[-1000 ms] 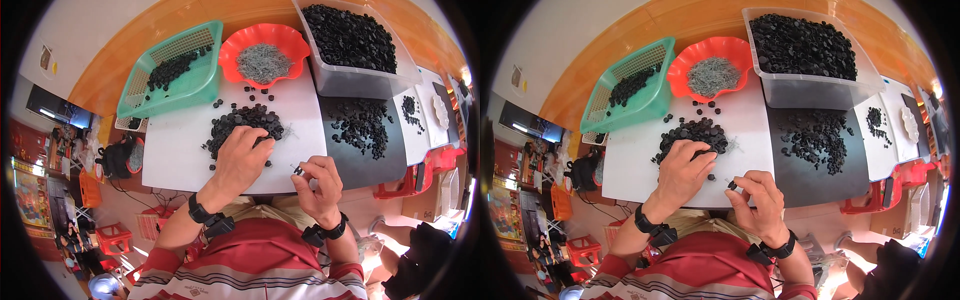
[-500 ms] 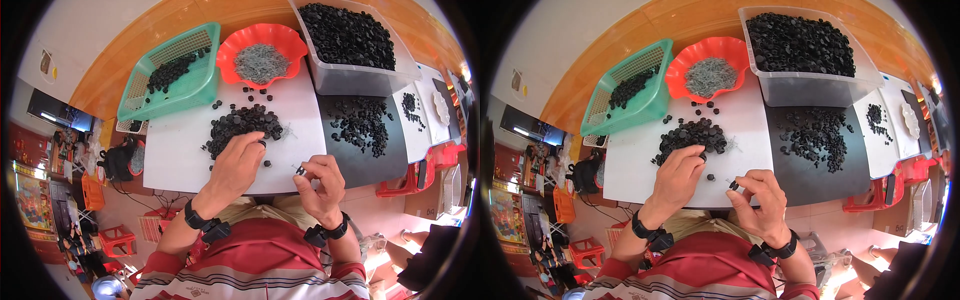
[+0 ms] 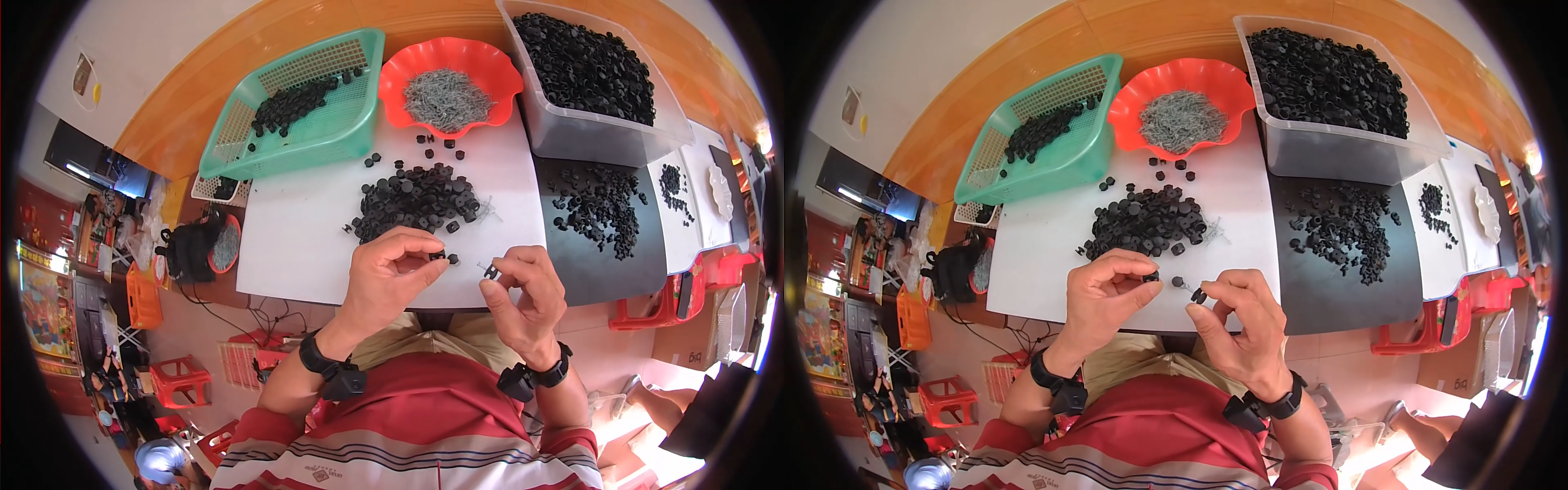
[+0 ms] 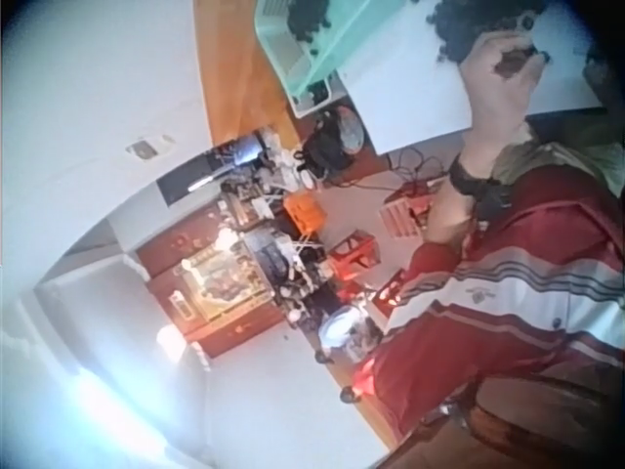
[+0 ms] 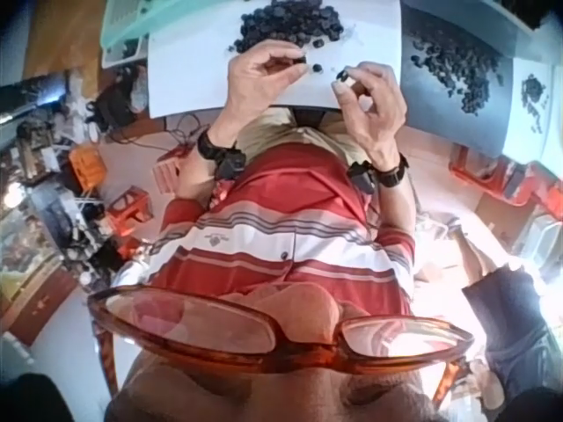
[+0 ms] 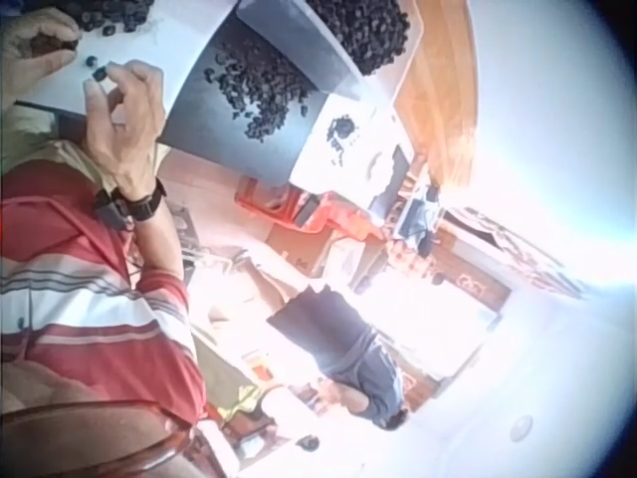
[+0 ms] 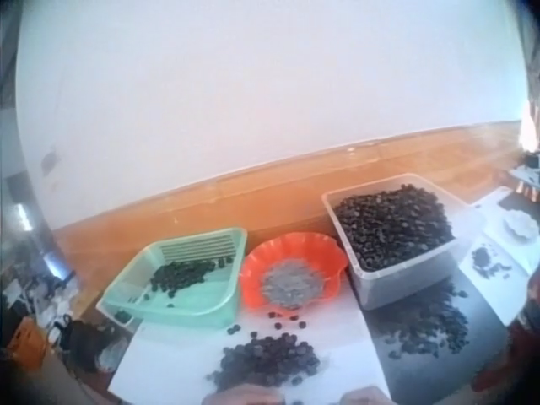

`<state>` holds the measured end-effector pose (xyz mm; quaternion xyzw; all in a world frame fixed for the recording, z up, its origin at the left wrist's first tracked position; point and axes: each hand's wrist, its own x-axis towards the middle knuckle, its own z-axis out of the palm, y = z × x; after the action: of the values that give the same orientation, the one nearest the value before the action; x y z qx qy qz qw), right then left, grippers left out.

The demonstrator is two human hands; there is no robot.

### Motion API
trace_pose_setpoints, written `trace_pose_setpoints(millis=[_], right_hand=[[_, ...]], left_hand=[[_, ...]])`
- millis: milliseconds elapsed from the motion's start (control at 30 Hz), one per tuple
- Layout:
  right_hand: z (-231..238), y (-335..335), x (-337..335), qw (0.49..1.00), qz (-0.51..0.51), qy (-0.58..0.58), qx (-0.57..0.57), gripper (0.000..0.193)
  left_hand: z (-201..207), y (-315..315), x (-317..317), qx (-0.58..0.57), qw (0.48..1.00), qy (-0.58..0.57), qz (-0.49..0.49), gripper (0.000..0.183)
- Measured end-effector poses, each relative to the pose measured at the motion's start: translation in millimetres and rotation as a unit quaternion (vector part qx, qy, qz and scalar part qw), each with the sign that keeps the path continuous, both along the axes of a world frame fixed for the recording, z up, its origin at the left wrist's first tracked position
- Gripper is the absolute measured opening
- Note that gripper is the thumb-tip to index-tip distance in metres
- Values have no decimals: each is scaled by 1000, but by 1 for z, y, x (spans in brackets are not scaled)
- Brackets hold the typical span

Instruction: Manual assembly of small black plastic components by joining two parts together.

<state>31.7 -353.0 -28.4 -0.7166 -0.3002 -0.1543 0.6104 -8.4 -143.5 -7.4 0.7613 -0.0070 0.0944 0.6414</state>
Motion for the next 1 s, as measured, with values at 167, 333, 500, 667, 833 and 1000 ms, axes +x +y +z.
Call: trace_pose_setpoints(millis=[167, 333, 500, 667, 833, 1000], right_hand=[[-1, 3, -2, 1000, 10, -2, -3, 27], [0, 5, -4, 1000, 11, 7, -3, 27], [0, 6, -5, 1000, 24, 13, 6, 28], [-1, 8, -6, 999, 29, 14, 11, 29], [0, 12, -7, 999, 38, 13, 17, 29], [-2, 16, -8, 999, 40, 13, 27, 27]], left_hand=[[4, 1, -4, -135, 988, 70, -26, 22], [8, 5, -6, -243, 958, 141, -50, 23], [1, 5, -9, -303, 938, 149, -77, 21], [-8, 9, -9, -425, 883, 172, -96, 18], [-10, 6, -12, -452, 867, 183, -104, 20], [-9, 0, -13, -450, 867, 183, -111, 23]])
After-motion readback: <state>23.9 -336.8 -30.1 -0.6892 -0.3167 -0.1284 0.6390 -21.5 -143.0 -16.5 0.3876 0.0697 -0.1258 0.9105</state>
